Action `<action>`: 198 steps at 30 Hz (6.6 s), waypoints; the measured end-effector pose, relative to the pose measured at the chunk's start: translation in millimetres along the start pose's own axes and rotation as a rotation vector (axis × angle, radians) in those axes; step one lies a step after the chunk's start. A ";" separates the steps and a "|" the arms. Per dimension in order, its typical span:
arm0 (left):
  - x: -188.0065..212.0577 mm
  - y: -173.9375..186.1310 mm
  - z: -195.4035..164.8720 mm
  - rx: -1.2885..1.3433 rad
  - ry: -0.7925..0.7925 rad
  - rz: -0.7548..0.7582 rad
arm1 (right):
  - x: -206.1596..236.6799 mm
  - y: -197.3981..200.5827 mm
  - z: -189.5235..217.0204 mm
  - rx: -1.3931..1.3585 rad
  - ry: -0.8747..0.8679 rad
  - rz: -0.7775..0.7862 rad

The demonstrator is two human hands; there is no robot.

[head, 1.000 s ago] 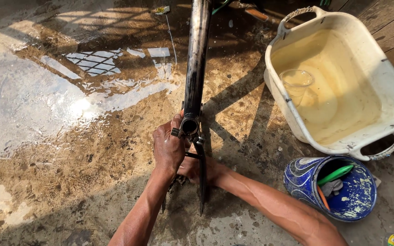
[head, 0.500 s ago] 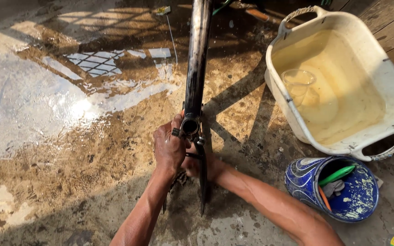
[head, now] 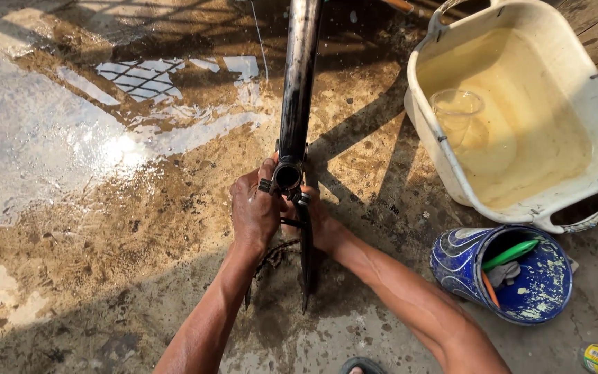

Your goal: The person scrubs a black bicycle frame with a red abrasive pad, repeatedly dipping the pad into a white tub of soapy water. They rotate the frame to access different sections and continue scrubbing the tubes and joints throughout the clip.

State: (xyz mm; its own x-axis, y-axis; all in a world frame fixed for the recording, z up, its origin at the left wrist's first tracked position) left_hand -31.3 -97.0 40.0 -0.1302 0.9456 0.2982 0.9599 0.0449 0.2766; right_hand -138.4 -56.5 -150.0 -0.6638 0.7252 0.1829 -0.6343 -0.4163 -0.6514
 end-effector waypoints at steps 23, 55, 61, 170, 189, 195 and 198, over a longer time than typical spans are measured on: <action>0.8 0.3 -11.4 0.022 -0.022 0.018 | 37.5 16.2 72.9 2.087 0.864 -0.663; -4.4 -0.6 6.8 -0.076 0.001 0.029 | 54.6 0.0 61.0 2.004 0.347 -0.351; -1.6 0.2 -0.6 0.025 -0.023 0.010 | 1.6 -9.7 71.3 1.323 0.480 -0.308; 23.5 13.7 -27.3 0.063 -0.531 -0.122 | -19.3 -21.1 94.8 1.954 0.097 -0.274; 17.8 -6.6 21.2 -0.105 -0.448 -0.169 | 22.1 -62.4 118.8 2.106 0.542 -0.636; 21.5 -8.3 35.5 -0.234 -0.601 -0.181 | 27.2 2.8 121.6 1.646 -0.042 -0.822; 19.7 -5.9 38.1 -0.165 -0.551 -0.181 | 7.6 15.5 132.9 1.746 0.372 -0.931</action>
State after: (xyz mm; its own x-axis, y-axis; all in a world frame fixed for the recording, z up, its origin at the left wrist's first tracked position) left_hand -30.1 -66.3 9.4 -0.0981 0.9573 -0.2721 0.8776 0.2121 0.4299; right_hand -206.0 -130.4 -60.8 -0.0153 0.9528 -0.3033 -0.4508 0.2641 0.8526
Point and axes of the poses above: each hand's wrist, its own x-axis away from the middle knuckle, its own y-axis out of the back of the hand, z = x × y, the point moved 4 cm from there along -x, towards the middle knuckle, and after that the axes turned 12 degrees about x, right-handed, at the moved point
